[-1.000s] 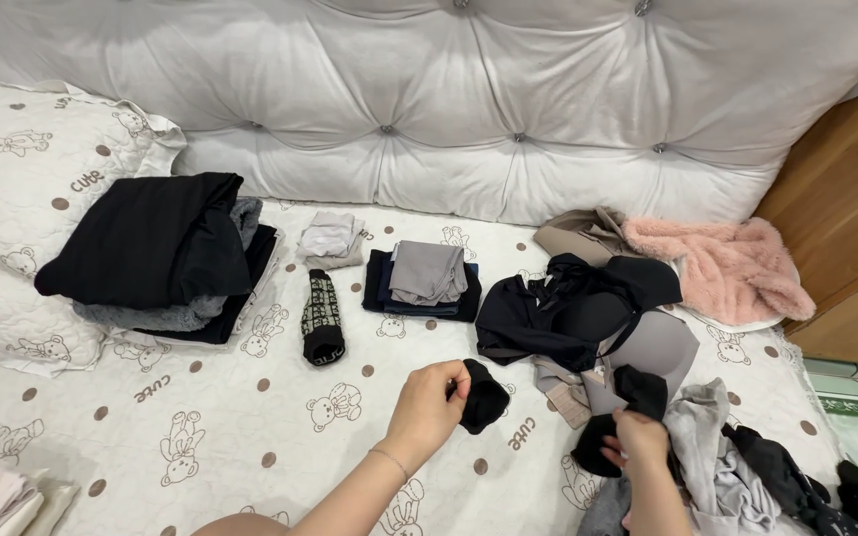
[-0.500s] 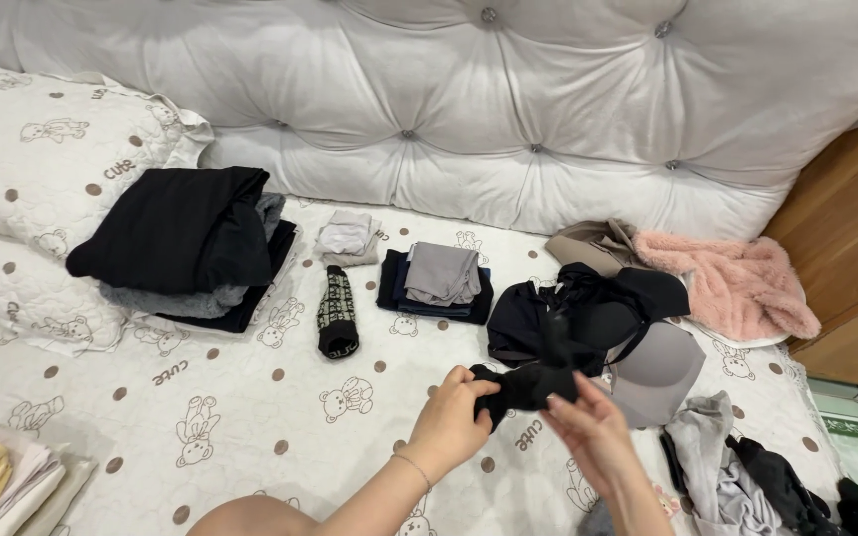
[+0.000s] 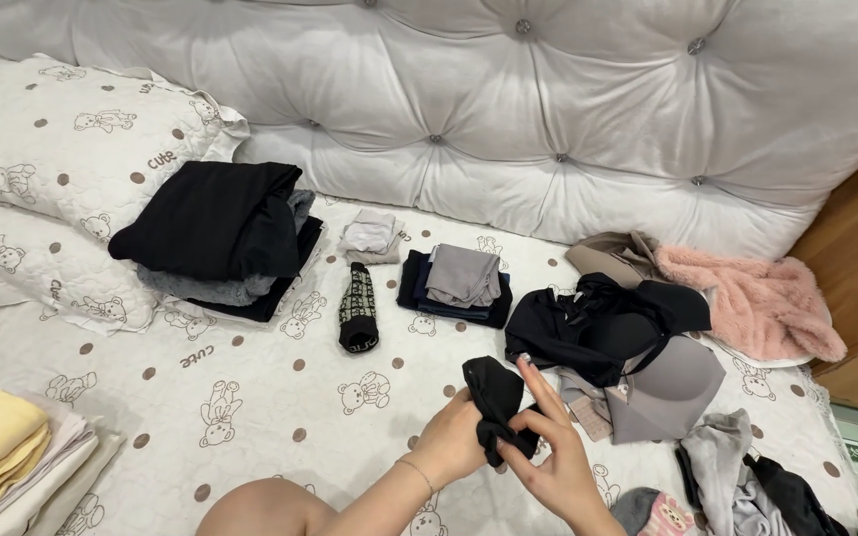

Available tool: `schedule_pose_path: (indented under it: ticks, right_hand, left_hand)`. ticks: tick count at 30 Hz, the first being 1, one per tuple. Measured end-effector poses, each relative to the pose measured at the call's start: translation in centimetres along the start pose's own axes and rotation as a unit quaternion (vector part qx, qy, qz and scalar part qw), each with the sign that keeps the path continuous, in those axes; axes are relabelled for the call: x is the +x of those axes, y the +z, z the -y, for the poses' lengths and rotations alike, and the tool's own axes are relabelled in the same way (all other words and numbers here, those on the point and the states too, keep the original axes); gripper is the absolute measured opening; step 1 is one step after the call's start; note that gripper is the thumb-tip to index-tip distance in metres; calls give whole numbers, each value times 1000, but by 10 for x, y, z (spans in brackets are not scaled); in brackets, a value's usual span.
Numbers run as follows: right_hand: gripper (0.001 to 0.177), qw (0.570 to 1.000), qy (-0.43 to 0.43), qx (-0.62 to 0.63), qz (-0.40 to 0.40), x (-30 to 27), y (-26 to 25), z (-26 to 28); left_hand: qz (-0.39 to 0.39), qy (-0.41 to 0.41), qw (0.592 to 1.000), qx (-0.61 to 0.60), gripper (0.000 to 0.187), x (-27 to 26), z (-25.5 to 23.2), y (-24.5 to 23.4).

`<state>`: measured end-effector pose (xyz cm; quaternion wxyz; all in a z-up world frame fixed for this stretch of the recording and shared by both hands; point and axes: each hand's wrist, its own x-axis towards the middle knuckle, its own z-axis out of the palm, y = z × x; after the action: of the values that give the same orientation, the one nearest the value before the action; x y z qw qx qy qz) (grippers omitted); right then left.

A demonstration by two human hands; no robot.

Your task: Folding and organizing various items of underwear, bras, and socks on a bed.

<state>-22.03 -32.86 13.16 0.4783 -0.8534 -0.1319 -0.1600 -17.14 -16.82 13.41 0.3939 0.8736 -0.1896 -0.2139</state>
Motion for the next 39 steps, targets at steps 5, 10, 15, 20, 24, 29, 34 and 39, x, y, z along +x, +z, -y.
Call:
schedule_pose_path:
  ticks: [5, 10, 15, 20, 24, 29, 34, 39]
  right_hand:
    - [18, 974, 153, 163, -42, -1, -1, -27]
    - [69, 746, 458, 394, -279, 22, -22, -1]
    - [26, 909, 266, 245, -205, -3, 2, -73]
    - [33, 975, 179, 128, -33, 1, 7, -38]
    - [28, 996, 68, 40, -37, -1, 9, -30]
    - [25, 999, 2, -14, -39, 5, 12, -37]
    - [27, 987, 5, -155, 34, 23, 6, -56]
    - [21, 976, 144, -159, 45, 33, 9, -37]
  left_hand:
    - [2, 24, 999, 38, 27, 10, 26, 18]
    - [4, -52, 995, 83, 64, 8, 23, 12]
    - [-60, -30, 992, 108, 51, 18, 5, 12]
    - [-103, -47, 990, 87, 27, 47, 4, 6]
    - [-79, 13, 993, 90, 29, 56, 13, -3]
    - [-71, 81, 992, 68, 22, 71, 22, -9]
    - [-87, 81, 987, 107, 27, 75, 12, -22]
    - [-161, 52, 953, 252, 34, 73, -8, -38]
